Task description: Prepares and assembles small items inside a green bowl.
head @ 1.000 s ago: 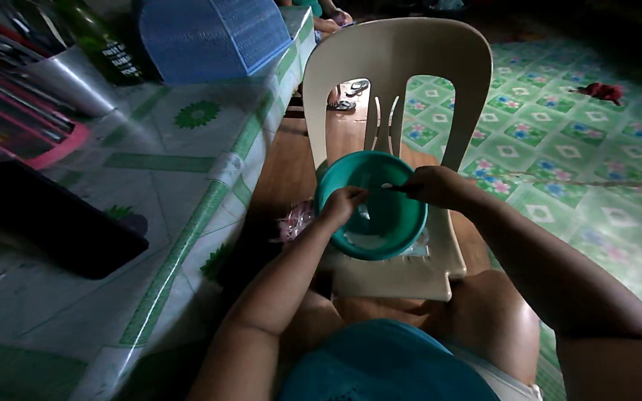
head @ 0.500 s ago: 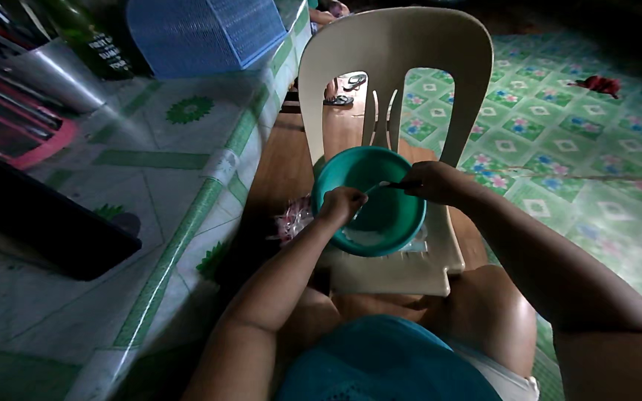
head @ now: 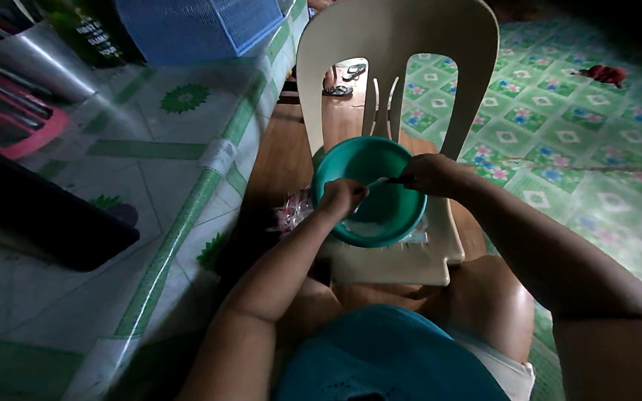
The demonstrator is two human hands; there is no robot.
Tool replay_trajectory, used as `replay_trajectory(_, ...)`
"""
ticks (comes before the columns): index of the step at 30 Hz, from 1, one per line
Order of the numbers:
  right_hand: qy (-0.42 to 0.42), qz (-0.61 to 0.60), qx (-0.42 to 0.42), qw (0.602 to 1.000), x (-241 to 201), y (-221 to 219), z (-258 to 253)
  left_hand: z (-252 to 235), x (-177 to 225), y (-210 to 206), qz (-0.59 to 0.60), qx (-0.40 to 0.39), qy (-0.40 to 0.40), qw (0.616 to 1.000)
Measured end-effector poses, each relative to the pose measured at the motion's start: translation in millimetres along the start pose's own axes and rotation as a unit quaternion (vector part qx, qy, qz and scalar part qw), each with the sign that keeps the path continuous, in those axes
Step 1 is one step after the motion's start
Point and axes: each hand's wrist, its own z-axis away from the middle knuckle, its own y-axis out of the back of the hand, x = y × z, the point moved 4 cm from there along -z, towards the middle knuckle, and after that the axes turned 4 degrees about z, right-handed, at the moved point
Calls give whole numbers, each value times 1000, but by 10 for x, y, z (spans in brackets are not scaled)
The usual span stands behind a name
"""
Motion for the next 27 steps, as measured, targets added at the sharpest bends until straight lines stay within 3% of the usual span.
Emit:
replay_trajectory(15, 8, 5, -21, 1000, -95, -14, -41, 50, -20, -26, 16, -22, -27, 999)
replay_trajectory(20, -11, -47, -45, 998, -79, 20, 22, 21, -151, 78, 54, -15, 45, 997)
replay_trajectory(27, -77, -87, -76, 990, -168, -815, -109, 26, -274, 243, 277, 56, 57, 958)
